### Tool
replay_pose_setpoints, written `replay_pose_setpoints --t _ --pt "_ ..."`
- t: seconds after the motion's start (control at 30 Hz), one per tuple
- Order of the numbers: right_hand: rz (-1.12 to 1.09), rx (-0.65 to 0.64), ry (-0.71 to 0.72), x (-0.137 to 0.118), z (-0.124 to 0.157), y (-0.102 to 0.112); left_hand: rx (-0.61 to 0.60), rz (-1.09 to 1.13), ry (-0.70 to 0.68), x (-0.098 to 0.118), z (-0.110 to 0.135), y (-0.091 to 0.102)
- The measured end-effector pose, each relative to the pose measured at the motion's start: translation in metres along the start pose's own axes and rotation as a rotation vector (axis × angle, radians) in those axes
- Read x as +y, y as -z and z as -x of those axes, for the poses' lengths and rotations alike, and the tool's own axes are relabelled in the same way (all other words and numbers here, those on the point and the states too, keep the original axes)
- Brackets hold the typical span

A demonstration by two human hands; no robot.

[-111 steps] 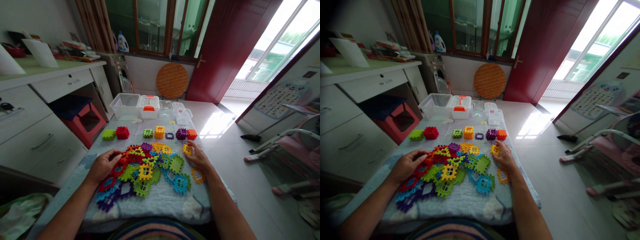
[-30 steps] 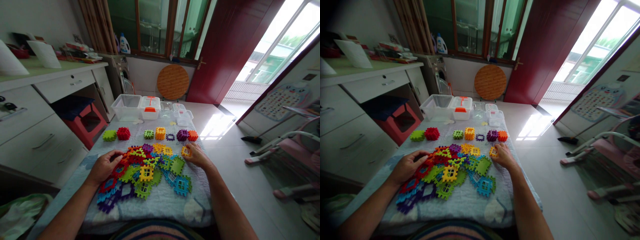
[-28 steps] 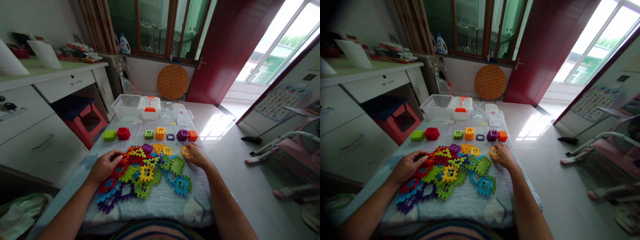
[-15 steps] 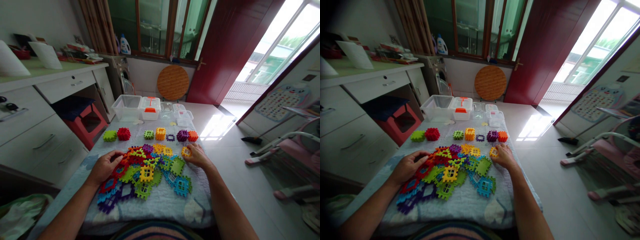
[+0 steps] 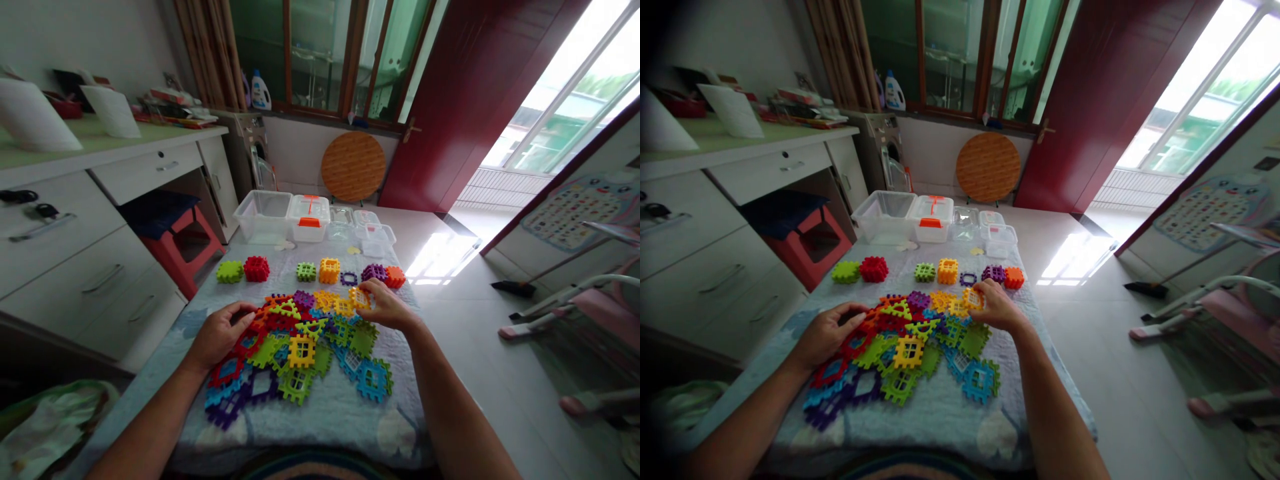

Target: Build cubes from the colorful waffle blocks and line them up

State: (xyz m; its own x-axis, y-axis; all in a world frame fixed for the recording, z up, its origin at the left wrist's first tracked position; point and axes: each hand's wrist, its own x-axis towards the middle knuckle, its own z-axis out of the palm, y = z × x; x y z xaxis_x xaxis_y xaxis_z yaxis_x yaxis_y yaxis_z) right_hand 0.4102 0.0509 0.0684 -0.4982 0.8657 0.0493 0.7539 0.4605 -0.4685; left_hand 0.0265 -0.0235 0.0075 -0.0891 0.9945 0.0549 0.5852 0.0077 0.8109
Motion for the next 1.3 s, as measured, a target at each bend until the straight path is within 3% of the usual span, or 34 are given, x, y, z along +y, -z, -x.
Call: replay_pose_setpoints --t 0.1,0.23,0.63,0.93,1.3 --pt "0.013 -0.083 0.068 -0.009 -0.013 -0.01 -0.01 0.01 0.008 0.003 0.001 0.0" --pt "0.06 -0.126 0.055 -0.013 -0.023 -0.019 -0.01 0.015 0.009 0.006 0.002 0.0" --pt "0.114 -0.232 0.093 -0.009 -0.033 -0.023 -0.02 0.035 0.002 0.008 0.003 0.0" --pt "0.176 -0.083 0.009 -0.007 -0.022 -0.011 -0.018 0.032 0.002 0.012 0.003 0.001" --pt "0.254 -0.032 -0.052 -0.005 -0.026 -0.032 -0.015 0.045 0.004 0.01 0.004 0.001"
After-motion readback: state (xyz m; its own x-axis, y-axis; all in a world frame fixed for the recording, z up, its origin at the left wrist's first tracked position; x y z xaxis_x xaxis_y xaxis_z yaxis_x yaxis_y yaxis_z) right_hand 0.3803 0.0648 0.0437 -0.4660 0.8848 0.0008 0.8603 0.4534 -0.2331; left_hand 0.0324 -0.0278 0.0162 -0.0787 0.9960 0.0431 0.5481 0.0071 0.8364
